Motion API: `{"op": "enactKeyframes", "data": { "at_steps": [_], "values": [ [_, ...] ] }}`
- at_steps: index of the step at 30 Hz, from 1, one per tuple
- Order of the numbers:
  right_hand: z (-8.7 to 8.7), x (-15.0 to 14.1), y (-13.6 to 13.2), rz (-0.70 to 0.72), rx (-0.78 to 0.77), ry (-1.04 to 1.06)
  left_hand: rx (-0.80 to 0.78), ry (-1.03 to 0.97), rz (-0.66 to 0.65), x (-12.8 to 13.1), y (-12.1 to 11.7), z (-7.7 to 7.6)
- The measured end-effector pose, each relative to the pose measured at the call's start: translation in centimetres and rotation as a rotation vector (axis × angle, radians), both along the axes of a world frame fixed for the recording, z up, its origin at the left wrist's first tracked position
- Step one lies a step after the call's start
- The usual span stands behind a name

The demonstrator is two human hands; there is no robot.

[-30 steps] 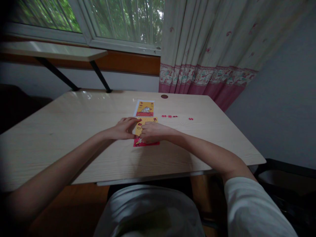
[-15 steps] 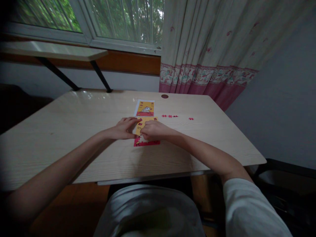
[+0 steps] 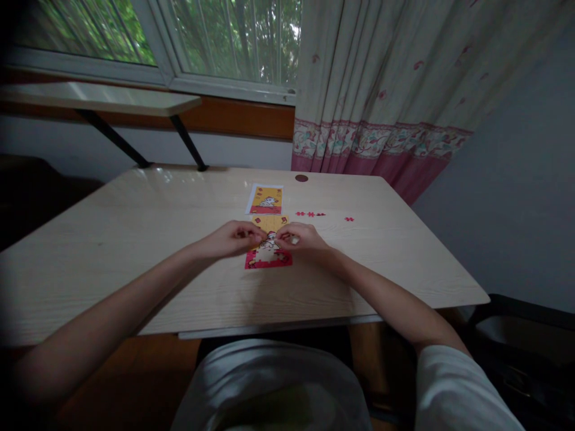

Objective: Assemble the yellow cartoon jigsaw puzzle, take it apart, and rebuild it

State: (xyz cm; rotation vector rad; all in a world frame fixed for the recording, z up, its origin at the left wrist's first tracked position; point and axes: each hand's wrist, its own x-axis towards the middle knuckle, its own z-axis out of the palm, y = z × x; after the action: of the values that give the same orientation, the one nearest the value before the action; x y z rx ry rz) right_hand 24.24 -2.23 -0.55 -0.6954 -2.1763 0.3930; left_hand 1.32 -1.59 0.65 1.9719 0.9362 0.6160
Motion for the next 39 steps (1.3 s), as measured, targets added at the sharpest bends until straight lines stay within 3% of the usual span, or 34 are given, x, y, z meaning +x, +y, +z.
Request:
{"op": "enactKeyframes", "data": {
  "at_steps": [5, 9, 12, 18, 22, 30, 35, 39],
  "values": [
    [0.5, -0.7, -0.3, 0.136, 0.304, -0.038, -0.131, -0.111, -0.041, 1.0, -0.9, 0.0],
    [0.4, -0.3, -0.2, 0.113, 0.503, -0.110, -0.238, -0.162, -0.047, 1.0, -0.8, 0.2],
    [0.2, -0.1, 0.1, 0.061, 0.561, -0.129, -0.292, -0.193, -0.031, 1.1, -0.7, 0.3],
    [-0.1, -0.4, 0.4, -0.078, 0.471, 0.004, -0.242, -0.301, 0.184, 1.4, -0.8, 0.2],
    [-0.3, -0.6, 0.5, -0.096, 0.392, 0.046, -0.214, -0.300, 0.240, 1.4, -0.8, 0.2],
    [-0.1, -1.3, 0.1, -0.135, 0.188, 0.063, -0.281, -0.265, 0.159, 1.7, -1.0, 0.4],
    [-0.1, -1.5, 0.0, -0.124, 0.166, 0.029, -0.328, -0.265, 0.119, 1.7, -1.1, 0.6],
    [-0.3, -1.5, 0.0, -0.125, 0.193, 0.074, -0.313, -0.249, 0.158, 1.5, -0.9, 0.3]
  ]
}}
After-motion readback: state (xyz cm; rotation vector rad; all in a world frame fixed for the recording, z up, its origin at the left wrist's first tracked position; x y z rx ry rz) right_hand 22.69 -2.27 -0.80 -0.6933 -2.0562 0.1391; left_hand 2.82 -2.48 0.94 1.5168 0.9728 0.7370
